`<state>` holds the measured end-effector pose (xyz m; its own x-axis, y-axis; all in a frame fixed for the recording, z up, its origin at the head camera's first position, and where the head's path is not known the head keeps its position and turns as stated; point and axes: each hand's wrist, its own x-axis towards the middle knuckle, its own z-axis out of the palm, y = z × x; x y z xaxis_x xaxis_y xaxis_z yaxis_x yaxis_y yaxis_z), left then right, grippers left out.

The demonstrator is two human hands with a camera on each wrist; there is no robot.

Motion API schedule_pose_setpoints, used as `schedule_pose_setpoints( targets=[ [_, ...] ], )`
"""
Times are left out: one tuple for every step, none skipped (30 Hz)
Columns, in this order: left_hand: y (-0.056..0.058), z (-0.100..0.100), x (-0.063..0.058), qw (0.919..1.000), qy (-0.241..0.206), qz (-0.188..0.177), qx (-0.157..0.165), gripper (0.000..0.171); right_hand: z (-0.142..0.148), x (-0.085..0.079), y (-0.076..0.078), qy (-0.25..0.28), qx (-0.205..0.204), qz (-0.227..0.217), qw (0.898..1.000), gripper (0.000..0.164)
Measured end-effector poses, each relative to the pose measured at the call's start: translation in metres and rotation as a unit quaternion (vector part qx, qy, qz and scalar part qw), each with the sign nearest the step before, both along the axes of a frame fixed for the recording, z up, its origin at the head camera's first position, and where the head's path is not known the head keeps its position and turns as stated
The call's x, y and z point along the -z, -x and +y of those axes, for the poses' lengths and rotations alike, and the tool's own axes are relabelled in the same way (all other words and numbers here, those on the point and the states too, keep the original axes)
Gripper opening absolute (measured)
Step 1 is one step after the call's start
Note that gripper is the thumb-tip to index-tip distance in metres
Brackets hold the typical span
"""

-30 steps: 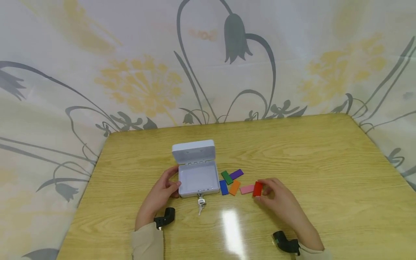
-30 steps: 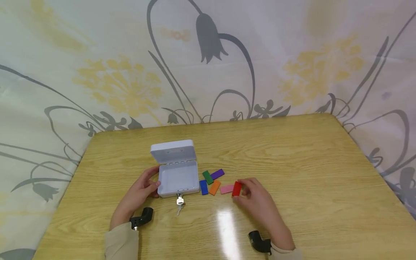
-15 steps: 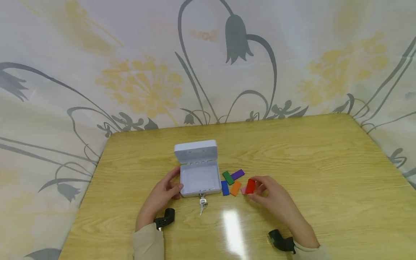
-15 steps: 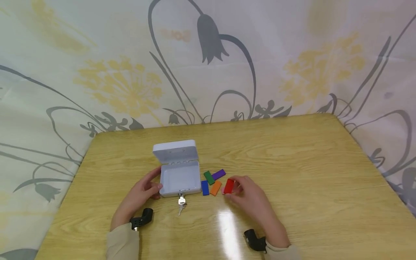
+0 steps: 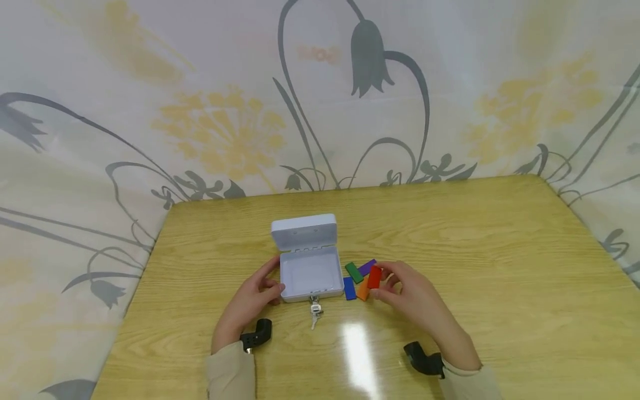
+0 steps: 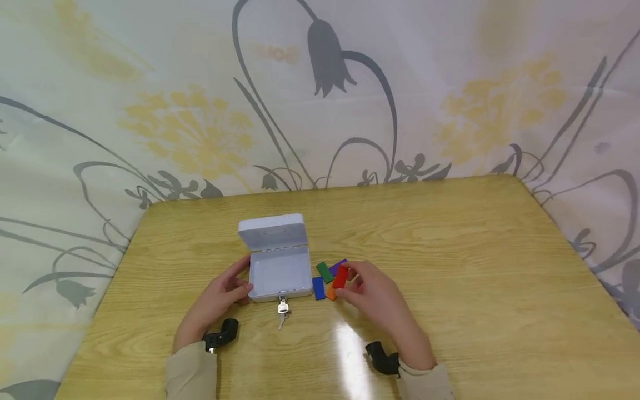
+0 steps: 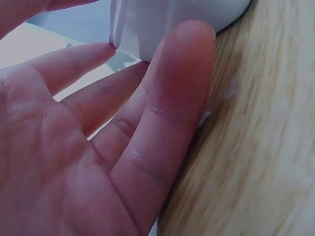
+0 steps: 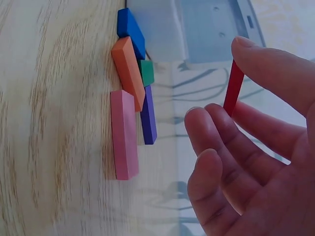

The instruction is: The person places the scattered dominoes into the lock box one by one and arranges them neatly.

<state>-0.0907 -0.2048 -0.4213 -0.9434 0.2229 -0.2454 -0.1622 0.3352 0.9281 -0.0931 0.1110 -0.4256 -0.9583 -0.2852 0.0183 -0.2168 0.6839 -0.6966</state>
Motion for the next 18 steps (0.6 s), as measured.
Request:
schedule_pose_setpoints(
  targets=[
    [0.0,0.0,0.001,1.0,0.001,0.0,-0.001,0.062,0.0,-0.001,0.0,0.0,0.0,-0.001,1.0,0.05],
    [0.001,0.0,0.001,1.0,0.0,0.0,-0.002,0.062,-0.001,-0.002,0.0,0.001,-0.001,-0.002,1.0,0.05],
    [0.002,0.0,0.003,1.0,-0.002,0.0,-0.003,0.063,-0.001,-0.002,0.001,0.001,-0.003,-0.003,1.0,0.049],
    [0.002,-0.001,0.004,1.0,-0.004,0.001,-0.004,0.063,-0.002,-0.003,0.002,-0.001,-0.004,-0.005,1.0,0.049],
    [0.003,-0.003,0.007,0.9999,-0.011,0.001,-0.006,0.063,-0.003,-0.004,0.003,-0.001,-0.005,-0.006,1.0,0.049],
    [0.004,-0.004,0.01,0.9998,-0.017,0.001,-0.007,0.063,-0.004,-0.005,0.004,0.0,-0.007,-0.008,1.0,0.048],
    [0.005,-0.006,0.013,0.9997,-0.02,0.003,-0.009,0.064,-0.005,-0.006,0.006,0.002,-0.009,-0.01,1.0,0.048],
    [0.006,-0.008,0.017,0.9997,-0.023,0.005,-0.009,0.064,-0.006,-0.008,0.007,0.004,-0.01,-0.012,1.0,0.047],
    [0.007,-0.009,0.02,0.9996,-0.025,0.008,-0.01,0.064,-0.007,-0.009,0.009,0.007,-0.012,-0.015,1.0,0.047],
    [0.008,-0.011,0.023,0.9995,-0.027,0.012,-0.008,0.064,-0.008,-0.011,0.01,0.008,-0.012,-0.016,1.0,0.048],
    [0.008,-0.012,0.026,0.9994,-0.029,0.017,-0.007,0.064,-0.009,-0.012,0.012,0.013,-0.013,-0.018,1.0,0.048],
    [0.009,-0.012,0.029,0.9993,-0.03,0.022,-0.005,0.064,-0.01,-0.014,0.014,0.016,-0.013,-0.021,1.0,0.049],
    [0.009,-0.012,0.031,0.9992,-0.029,0.028,-0.002,0.063,-0.011,-0.016,0.015,0.023,-0.013,-0.026,0.999,0.05],
    [0.009,-0.012,0.033,0.999,-0.032,0.031,-0.002,0.063,-0.011,-0.017,0.017,0.027,-0.012,-0.029,0.999,0.05],
    [0.009,-0.012,0.034,0.9988,-0.036,0.034,-0.002,0.063,-0.011,-0.019,0.019,0.032,-0.012,-0.033,0.999,0.051],
    [0.009,-0.011,0.035,0.9987,-0.037,0.034,-0.002,0.063,-0.011,-0.02,0.02,0.036,-0.012,-0.037,0.999,0.052],
    [0.009,-0.01,0.036,0.9987,-0.039,0.033,0.0,0.063,-0.01,-0.021,0.021,0.04,-0.011,-0.041,0.998,0.052],
    [0.009,-0.009,0.037,0.9985,-0.042,0.033,0.004,0.063,-0.01,-0.022,0.022,0.046,-0.01,-0.046,0.998,0.052]
  ],
)
